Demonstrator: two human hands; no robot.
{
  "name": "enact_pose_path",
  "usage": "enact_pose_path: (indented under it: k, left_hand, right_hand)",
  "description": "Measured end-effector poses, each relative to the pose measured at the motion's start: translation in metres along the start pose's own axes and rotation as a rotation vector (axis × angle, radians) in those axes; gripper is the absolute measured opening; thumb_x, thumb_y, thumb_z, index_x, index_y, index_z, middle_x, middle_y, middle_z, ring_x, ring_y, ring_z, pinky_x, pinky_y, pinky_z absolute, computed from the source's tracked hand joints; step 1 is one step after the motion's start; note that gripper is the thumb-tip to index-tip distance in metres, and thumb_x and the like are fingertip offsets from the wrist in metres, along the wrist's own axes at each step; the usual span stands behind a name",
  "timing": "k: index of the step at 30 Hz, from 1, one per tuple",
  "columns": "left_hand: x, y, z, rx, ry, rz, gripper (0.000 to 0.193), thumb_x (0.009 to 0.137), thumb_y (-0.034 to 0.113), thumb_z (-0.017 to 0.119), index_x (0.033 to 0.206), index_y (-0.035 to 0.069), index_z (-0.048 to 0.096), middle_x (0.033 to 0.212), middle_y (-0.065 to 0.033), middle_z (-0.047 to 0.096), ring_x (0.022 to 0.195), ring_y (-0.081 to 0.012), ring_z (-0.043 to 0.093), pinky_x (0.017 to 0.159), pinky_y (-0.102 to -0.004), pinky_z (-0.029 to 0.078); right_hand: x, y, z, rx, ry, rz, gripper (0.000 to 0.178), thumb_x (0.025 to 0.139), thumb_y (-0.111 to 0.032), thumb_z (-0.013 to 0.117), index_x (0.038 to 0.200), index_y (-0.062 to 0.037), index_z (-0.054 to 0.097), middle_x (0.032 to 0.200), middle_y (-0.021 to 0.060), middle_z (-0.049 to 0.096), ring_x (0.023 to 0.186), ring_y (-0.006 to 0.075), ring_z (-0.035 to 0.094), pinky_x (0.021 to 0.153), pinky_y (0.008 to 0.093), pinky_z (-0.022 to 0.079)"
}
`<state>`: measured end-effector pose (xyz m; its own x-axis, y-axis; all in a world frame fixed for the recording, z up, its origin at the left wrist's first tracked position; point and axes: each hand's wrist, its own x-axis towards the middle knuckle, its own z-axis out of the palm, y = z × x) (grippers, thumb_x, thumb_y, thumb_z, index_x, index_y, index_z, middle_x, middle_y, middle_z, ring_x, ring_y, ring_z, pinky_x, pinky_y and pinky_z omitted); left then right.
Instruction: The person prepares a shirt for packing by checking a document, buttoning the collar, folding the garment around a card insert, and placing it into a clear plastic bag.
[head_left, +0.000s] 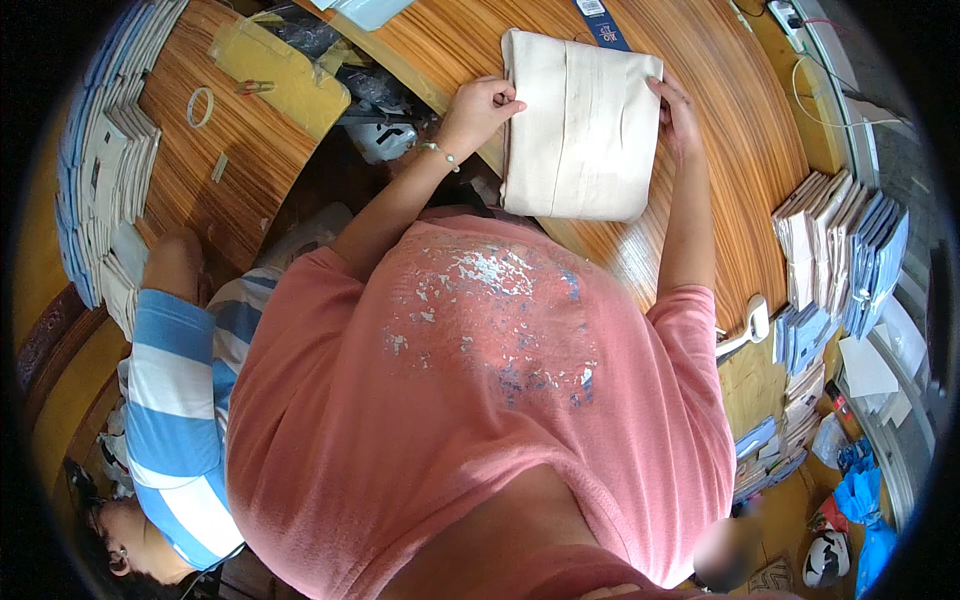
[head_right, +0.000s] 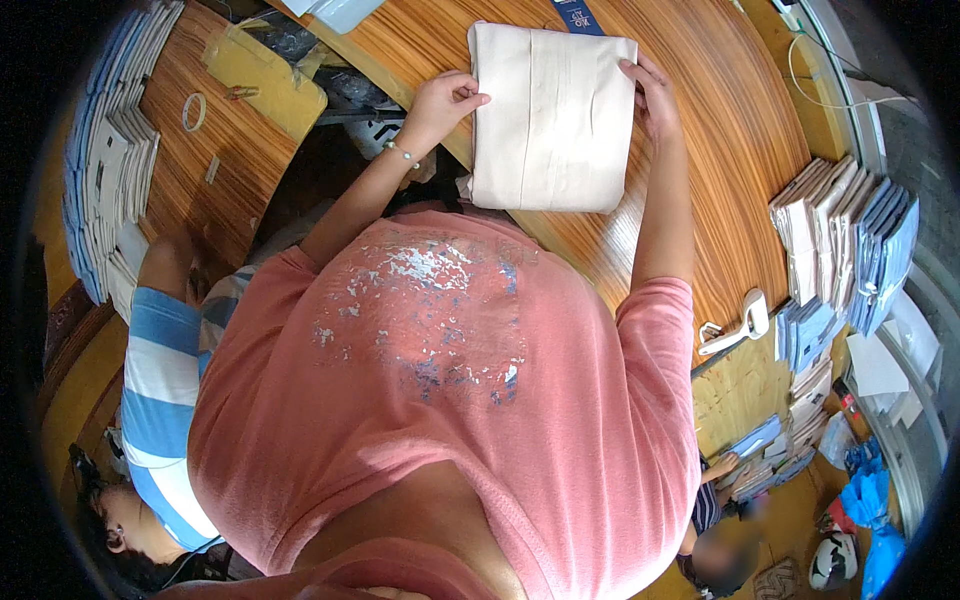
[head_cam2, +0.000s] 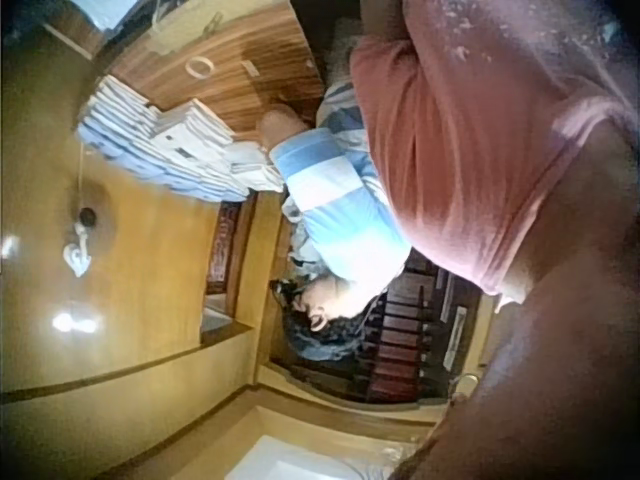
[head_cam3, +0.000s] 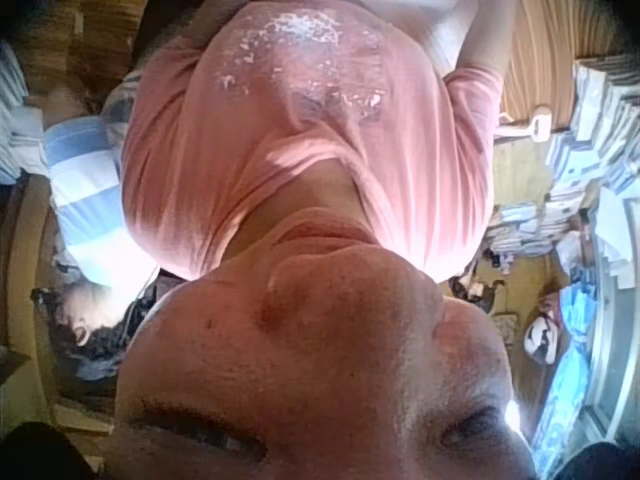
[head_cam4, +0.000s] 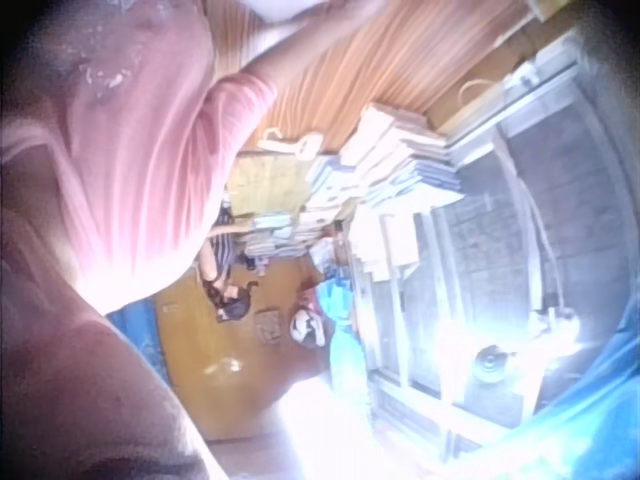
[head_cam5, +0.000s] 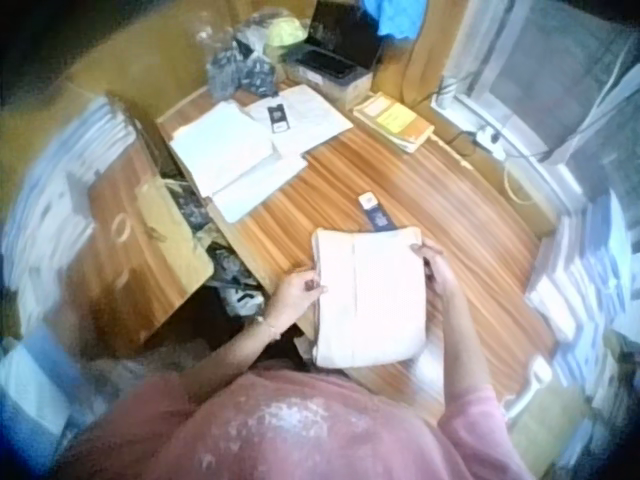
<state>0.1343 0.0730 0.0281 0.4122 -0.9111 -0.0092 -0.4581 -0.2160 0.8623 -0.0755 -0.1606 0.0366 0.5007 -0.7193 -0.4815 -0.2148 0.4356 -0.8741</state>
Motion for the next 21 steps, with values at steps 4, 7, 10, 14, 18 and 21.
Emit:
enact_pose_path:
  k: [4,7,10,14,18,21]
  left_hand:
    - [-0.004,0.006,0.008,-0.157,0.009,-0.097,0.021,0.082,0.015,0.065,0.075,0.0,0.052,0.066,-0.0013,0.057,0.062,-0.0079,0.054,0.054,-0.0226,0.043]
    - [-0.014,-0.012,0.027,-0.475,0.071,-0.196,0.021,0.082,0.014,0.064,0.077,0.0,0.049,0.065,-0.0023,0.053,0.057,-0.0085,0.049,0.052,-0.0245,0.041]
    - [-0.014,-0.025,0.034,-0.517,0.131,-0.285,0.021,0.081,0.013,0.064,0.081,-0.001,0.048,0.067,-0.0049,0.053,0.057,-0.0103,0.048,0.052,-0.0264,0.041]
    - [-0.004,-0.014,0.023,-0.31,0.065,-0.17,0.027,0.081,0.01,0.067,0.09,0.002,0.042,0.077,-0.0042,0.058,0.066,-0.0086,0.056,0.058,-0.0193,0.047]
    - [0.002,-0.018,0.027,-0.184,0.004,-0.157,0.037,0.077,0.008,0.071,0.095,0.001,0.039,0.081,-0.0088,0.06,0.07,-0.0104,0.058,0.059,-0.0212,0.047]
    - [0.005,-0.023,0.027,-0.231,0.0,-0.178,0.04,0.077,0.008,0.071,0.098,0.001,0.037,0.083,-0.0108,0.061,0.072,-0.0118,0.059,0.061,-0.0221,0.048]
  right_hand:
    - [-0.003,-0.003,0.001,0.031,-0.032,0.009,0.047,0.08,-0.014,0.064,0.123,-0.0023,0.052,0.104,0.0045,0.062,0.09,0.0121,0.059,0.079,0.0248,0.048]
    - [0.013,0.012,-0.01,0.029,-0.042,0.017,0.049,0.078,-0.011,0.065,0.125,-0.0021,0.051,0.106,0.0045,0.062,0.09,0.0114,0.059,0.077,0.0228,0.048]
    - [0.01,0.01,-0.008,-0.01,-0.039,-0.029,0.05,0.077,-0.007,0.066,0.125,-0.0021,0.051,0.105,0.0034,0.061,0.089,0.0095,0.058,0.073,0.0196,0.046]
    - [0.007,0.01,-0.007,0.05,-0.096,-0.067,0.053,0.077,-0.004,0.065,0.127,-0.0008,0.048,0.102,0.003,0.061,0.088,0.0091,0.058,0.072,0.0204,0.045]
    - [0.005,0.005,-0.009,-0.138,-0.134,-0.172,0.057,0.078,-0.005,0.064,0.131,0.0019,0.042,0.101,0.0057,0.061,0.087,0.012,0.058,0.074,0.0246,0.046]
    - [-0.016,-0.01,0.004,-0.356,-0.097,-0.25,0.066,0.079,-0.007,0.063,0.136,0.003,0.031,0.095,0.0086,0.061,0.082,0.0151,0.057,0.074,0.0267,0.046]
